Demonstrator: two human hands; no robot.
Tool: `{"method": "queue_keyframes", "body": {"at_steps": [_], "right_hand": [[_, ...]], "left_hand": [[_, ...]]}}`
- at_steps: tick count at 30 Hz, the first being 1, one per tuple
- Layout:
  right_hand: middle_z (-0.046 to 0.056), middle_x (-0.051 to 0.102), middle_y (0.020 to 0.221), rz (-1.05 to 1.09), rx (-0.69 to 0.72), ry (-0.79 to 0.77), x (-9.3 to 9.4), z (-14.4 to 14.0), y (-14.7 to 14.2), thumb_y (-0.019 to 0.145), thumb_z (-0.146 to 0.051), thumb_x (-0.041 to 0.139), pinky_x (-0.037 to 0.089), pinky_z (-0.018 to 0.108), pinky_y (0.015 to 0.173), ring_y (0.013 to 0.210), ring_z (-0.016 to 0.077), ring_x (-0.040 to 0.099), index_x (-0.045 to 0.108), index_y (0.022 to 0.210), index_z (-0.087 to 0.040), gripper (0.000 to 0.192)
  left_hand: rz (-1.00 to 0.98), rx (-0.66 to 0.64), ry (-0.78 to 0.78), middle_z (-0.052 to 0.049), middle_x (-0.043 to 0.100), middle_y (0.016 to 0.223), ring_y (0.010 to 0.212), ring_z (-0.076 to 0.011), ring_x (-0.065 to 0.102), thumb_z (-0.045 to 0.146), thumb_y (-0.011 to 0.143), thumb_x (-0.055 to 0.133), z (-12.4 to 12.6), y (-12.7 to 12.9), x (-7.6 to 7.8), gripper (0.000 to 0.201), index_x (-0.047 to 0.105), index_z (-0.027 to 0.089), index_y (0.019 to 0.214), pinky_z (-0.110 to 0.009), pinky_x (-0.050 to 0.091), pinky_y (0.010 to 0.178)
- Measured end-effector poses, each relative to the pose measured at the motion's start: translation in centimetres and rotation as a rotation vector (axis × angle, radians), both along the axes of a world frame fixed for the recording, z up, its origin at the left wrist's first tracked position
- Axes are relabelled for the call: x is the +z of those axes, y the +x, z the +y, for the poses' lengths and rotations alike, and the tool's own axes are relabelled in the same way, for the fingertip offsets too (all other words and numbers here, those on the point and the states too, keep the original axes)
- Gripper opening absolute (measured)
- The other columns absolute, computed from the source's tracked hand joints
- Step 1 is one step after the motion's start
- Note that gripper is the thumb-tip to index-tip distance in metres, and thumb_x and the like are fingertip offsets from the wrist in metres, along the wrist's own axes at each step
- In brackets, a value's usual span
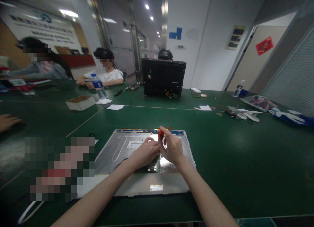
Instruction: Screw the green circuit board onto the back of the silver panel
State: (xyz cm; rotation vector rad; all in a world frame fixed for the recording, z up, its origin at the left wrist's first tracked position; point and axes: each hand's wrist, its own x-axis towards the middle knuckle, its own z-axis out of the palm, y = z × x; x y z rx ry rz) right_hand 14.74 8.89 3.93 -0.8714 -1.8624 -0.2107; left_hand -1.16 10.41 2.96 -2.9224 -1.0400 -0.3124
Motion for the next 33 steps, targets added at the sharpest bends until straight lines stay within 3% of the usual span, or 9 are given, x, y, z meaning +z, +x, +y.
{"method": "queue_keyframes", "body": {"at_steps": [33], "right_hand": [[0.0,0.061,0.082,-0.027,-0.016,0.024,0.14,0.09,0.15,0.091,-0.021,0.05,0.04,0.019,0.043,0.049,0.0081,0.051,0.039,0.132,-0.022,0.043]], "left_hand": [[-0.026,-0.01,-0.015,-0.007,0.069,0.095,0.095,-0.0228,0.062,0.013,0.09,0.055,-0.06,-0.15,0.11,0.015,0.068,0.016,0.082,-0.038,0.038,0.089]]}}
